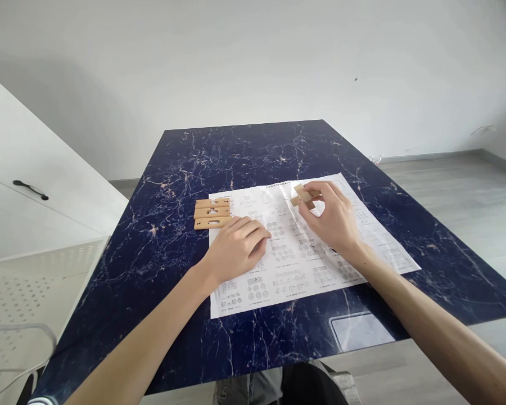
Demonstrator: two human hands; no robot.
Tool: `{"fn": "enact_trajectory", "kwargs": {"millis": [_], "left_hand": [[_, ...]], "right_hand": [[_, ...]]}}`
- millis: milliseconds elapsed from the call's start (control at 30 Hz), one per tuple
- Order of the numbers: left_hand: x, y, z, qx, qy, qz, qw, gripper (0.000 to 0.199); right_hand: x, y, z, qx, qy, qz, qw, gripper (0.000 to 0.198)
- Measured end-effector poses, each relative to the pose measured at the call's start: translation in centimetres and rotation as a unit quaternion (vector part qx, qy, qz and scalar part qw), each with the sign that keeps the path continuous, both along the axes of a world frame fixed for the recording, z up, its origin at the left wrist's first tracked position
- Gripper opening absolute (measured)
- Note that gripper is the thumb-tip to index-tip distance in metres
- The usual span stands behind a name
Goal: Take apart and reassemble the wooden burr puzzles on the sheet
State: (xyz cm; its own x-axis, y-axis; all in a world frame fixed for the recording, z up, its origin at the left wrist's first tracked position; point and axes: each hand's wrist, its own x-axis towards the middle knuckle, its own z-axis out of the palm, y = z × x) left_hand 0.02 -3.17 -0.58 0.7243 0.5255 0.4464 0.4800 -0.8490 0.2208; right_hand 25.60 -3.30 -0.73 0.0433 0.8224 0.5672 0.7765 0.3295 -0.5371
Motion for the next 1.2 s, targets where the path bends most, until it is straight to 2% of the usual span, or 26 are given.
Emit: {"fn": "enact_trajectory", "kwargs": {"millis": [167, 233, 400, 500, 567, 700, 800, 900, 1033, 1200], "left_hand": [[0.0, -0.2, 0.2, -0.03, -0.044, 0.042, 0.998, 0.016], [0.0, -0.3, 0.2, -0.061, -0.078, 0.068, 0.993, 0.021], [0.1, -0.4, -0.1, -0.17, -0.136, 0.093, 0.972, 0.067], [0.2, -0.4, -0.3, -0.21, -0.136, 0.08, 0.965, 0.082], [0.3, -0.3, -0.3, -0.221, -0.138, 0.073, 0.963, 0.08], [0.5, -0.3, 0.3, -0.254, -0.157, 0.047, 0.953, 0.06], [0.7, -0.3, 0.9, -0.262, -0.178, 0.039, 0.948, 0.053], [0.8, -0.4, 1.1, -0.253, -0.215, 0.044, 0.942, 0.057], [0.6, -0.3, 0.8, -0.229, -0.248, 0.065, 0.939, 0.062], [0.4, -0.2, 0.4, -0.196, -0.242, 0.102, 0.945, 0.066]], "right_hand": [[-1.0, -0.8, 0.4, 0.046, 0.012, 0.08, 0.996, 0.035], [-1.3, -1.2, 0.3, 0.05, 0.0, 0.108, 0.993, 0.041], [-1.9, -1.9, 0.3, 0.076, -0.02, 0.19, 0.979, 0.05], [-2.2, -2.3, 0.3, 0.071, -0.025, 0.218, 0.973, 0.054], [-2.4, -2.5, 0.1, 0.066, -0.026, 0.231, 0.97, 0.057], [-2.6, -2.6, -0.1, 0.063, -0.023, 0.26, 0.963, 0.059], [-2.7, -2.5, 0.1, 0.065, -0.013, 0.28, 0.958, 0.059], [-3.0, -2.3, 0.3, 0.073, -0.005, 0.282, 0.957, 0.067], [-3.1, -2.1, 0.2, 0.066, -0.015, 0.251, 0.965, 0.071], [-3.2, -2.1, 0.2, 0.055, -0.001, 0.222, 0.974, 0.052]]}}
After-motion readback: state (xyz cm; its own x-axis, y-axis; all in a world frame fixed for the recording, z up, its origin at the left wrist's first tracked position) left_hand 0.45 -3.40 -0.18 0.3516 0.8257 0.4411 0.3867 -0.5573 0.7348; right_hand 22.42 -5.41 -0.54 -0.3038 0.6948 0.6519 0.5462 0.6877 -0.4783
